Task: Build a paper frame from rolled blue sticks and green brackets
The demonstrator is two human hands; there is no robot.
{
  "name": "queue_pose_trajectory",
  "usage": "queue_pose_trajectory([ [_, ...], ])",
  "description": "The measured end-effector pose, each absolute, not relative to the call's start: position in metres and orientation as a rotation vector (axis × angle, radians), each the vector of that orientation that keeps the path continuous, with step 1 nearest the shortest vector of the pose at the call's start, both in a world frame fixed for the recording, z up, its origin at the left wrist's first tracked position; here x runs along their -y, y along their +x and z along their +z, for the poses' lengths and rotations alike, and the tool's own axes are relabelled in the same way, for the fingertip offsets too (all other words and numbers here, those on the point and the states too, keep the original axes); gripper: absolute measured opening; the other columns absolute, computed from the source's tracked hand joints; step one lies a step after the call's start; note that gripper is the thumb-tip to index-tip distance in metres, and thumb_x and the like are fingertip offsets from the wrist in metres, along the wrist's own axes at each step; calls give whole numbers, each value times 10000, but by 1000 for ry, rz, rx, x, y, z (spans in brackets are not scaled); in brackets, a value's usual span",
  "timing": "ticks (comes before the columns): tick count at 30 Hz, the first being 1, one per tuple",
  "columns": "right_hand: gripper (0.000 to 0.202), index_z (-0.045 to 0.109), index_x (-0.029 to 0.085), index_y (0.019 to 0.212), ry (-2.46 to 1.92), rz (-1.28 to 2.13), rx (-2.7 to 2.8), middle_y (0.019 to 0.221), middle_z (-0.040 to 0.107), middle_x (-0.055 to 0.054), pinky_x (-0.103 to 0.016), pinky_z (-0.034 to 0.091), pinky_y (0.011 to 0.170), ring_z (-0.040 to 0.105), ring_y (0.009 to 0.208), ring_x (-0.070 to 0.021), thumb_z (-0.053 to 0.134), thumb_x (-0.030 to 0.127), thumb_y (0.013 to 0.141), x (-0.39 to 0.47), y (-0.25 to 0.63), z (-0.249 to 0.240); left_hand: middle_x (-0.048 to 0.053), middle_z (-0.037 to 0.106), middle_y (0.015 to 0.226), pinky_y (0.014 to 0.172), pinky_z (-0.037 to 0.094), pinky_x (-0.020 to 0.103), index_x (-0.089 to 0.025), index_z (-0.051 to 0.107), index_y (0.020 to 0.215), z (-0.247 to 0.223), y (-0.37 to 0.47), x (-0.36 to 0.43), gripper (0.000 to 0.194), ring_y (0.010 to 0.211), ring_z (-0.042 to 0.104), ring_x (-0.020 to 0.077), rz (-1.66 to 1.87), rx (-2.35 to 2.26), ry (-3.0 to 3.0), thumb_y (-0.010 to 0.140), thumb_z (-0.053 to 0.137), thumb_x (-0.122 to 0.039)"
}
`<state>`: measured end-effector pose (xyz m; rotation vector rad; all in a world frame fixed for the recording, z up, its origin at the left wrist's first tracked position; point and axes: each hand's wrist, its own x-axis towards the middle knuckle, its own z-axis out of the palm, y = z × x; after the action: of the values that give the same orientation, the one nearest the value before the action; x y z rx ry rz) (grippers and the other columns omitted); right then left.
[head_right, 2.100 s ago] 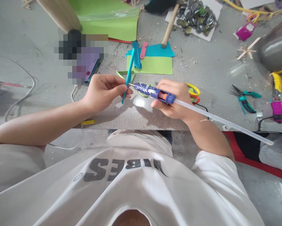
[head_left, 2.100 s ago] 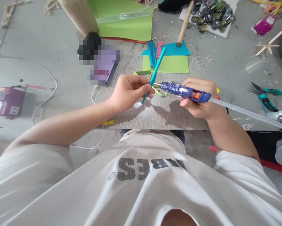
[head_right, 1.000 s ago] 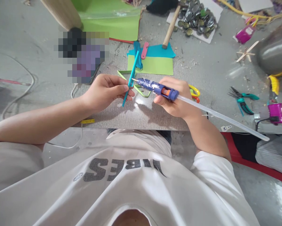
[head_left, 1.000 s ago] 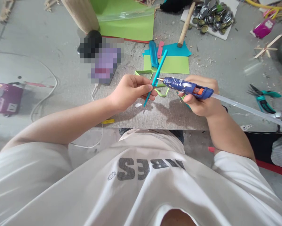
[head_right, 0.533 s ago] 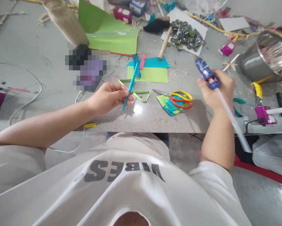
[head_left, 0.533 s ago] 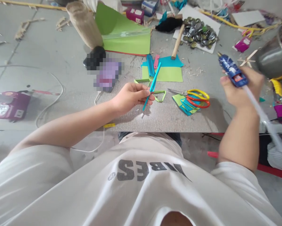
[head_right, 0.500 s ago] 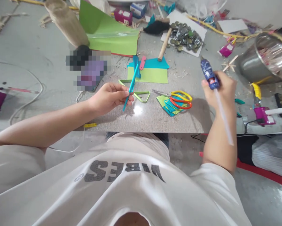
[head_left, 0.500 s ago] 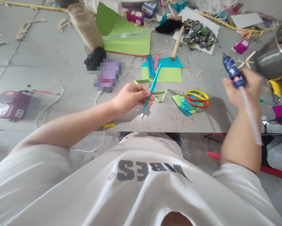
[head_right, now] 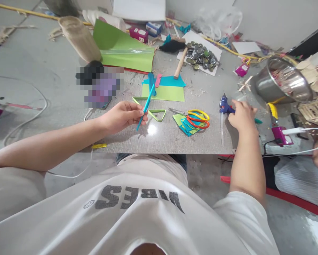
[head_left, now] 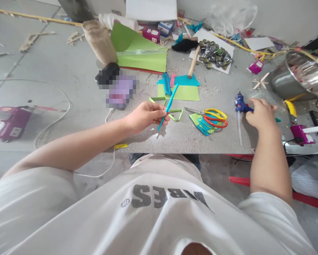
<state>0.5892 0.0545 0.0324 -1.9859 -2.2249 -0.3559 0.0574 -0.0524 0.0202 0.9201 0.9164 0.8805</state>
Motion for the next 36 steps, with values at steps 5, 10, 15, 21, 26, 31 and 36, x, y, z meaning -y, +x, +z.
queue_pose_trajectory([
  [5,440,917,354,1415,-1169,-191,2114,1404,854,-208,-740,528,1296,761,1361,-480,800,465,1005,-65,523,46,86,900,915,840,723,314,-156,870,923,19,58,53,322,820,855,191,878,-888,934,839,1150,-291],
  [10,483,803,410,1622,-610,-16,2436,1742,775,-125,-741,519,1374,701,1620,-466,837,467,1143,-27,385,53,96,899,899,706,649,273,-162,874,906,24,56,54,369,784,841,194,829,-884,1047,809,1159,-375],
  [15,254,824,396,1472,-478,64,2579,1610,821,-67,-766,466,1393,697,1625,-424,698,452,1259,-9,322,51,100,903,874,678,628,251,-168,895,877,29,55,57,359,757,819,186,751,-878,1185,812,1146,-417],
  [21,286,887,368,1213,-418,159,2592,1122,792,-64,-660,527,1181,715,1230,-351,615,435,1267,-26,335,30,82,894,850,669,660,246,-174,907,888,28,56,56,239,764,852,200,661,-892,1226,879,1083,-336],
  [26,290,866,335,1131,-432,138,2614,1020,743,-66,-577,514,1055,676,1125,-331,611,398,1253,-23,337,24,78,904,864,698,693,256,-174,922,925,25,54,55,134,803,887,219,670,-968,1287,911,1029,-252],
  [31,264,835,311,1127,-379,83,2638,1017,746,-55,-514,481,963,653,1055,-300,631,403,1267,-23,338,24,72,886,827,809,757,317,-170,918,930,25,53,56,88,810,886,233,702,-999,1362,920,1000,-203],
  [36,251,856,342,1154,-423,163,2581,1050,719,-69,-551,508,1010,664,1128,-333,651,458,1244,-22,336,16,69,880,825,817,769,339,-178,922,942,28,52,56,106,811,882,241,684,-980,1378,931,1008,-237],
])
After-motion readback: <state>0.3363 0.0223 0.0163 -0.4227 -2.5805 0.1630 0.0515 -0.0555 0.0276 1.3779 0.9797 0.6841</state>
